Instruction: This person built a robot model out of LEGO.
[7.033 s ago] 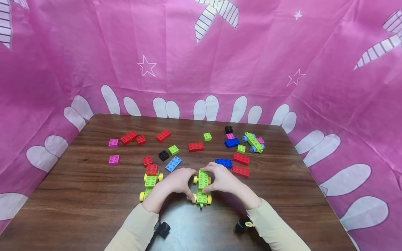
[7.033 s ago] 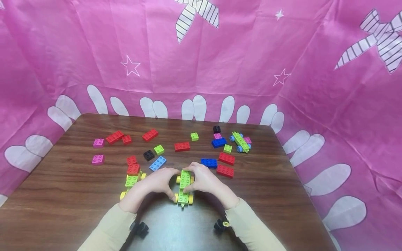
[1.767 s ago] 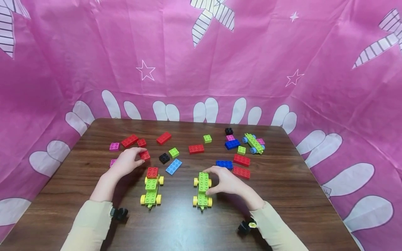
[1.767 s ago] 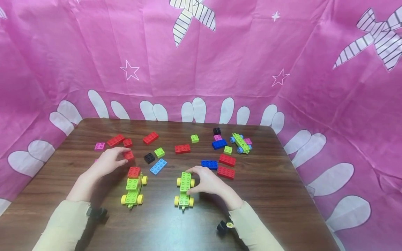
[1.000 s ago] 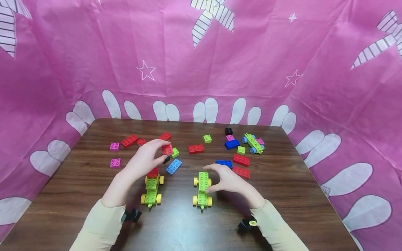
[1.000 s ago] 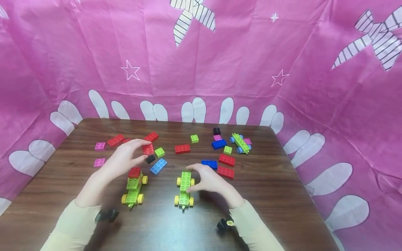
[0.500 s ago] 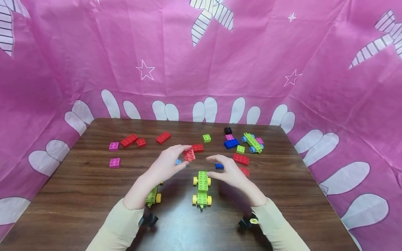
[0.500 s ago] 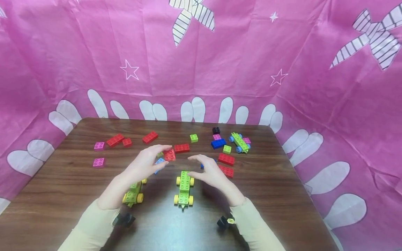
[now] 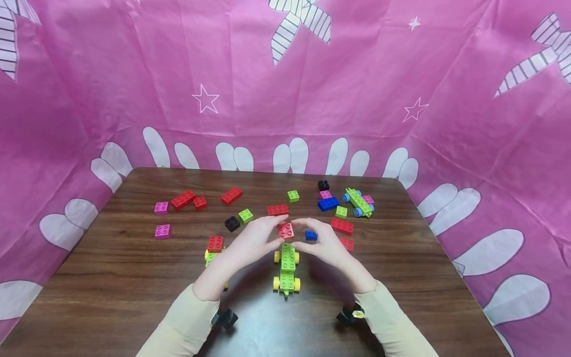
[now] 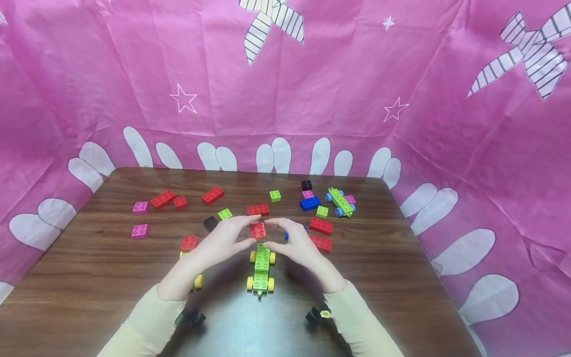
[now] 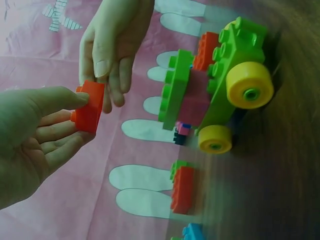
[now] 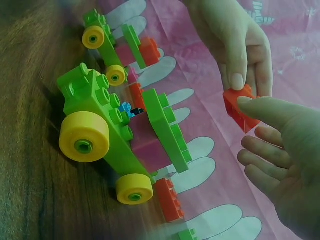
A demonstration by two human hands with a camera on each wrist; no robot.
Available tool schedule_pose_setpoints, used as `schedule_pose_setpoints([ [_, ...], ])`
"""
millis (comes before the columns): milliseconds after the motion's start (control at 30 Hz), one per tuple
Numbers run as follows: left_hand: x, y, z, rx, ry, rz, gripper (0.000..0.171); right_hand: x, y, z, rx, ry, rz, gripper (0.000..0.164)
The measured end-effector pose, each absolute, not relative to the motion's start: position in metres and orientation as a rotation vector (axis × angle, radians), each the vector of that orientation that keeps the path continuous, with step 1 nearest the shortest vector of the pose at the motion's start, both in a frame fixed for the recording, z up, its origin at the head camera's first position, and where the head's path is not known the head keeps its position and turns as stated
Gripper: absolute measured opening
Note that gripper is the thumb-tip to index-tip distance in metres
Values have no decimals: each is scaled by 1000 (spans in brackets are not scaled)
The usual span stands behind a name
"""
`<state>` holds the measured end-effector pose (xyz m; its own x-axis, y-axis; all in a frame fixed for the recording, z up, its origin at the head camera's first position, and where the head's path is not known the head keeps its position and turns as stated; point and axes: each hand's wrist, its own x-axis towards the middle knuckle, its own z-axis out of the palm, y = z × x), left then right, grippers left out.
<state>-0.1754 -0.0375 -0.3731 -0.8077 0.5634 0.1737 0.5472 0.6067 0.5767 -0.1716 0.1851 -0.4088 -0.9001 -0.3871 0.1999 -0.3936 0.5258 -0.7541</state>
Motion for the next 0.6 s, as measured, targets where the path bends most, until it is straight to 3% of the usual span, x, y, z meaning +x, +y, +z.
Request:
schedule_pose_setpoints([
  [400, -175, -28, -379, 951, 2661, 992, 61, -171, 189, -413, 755, -2725, 1328, 40],
  [600, -175, -28, -382, 926, 2640, 993, 53, -171, 192, -417, 753, -2747, 1321, 32],
])
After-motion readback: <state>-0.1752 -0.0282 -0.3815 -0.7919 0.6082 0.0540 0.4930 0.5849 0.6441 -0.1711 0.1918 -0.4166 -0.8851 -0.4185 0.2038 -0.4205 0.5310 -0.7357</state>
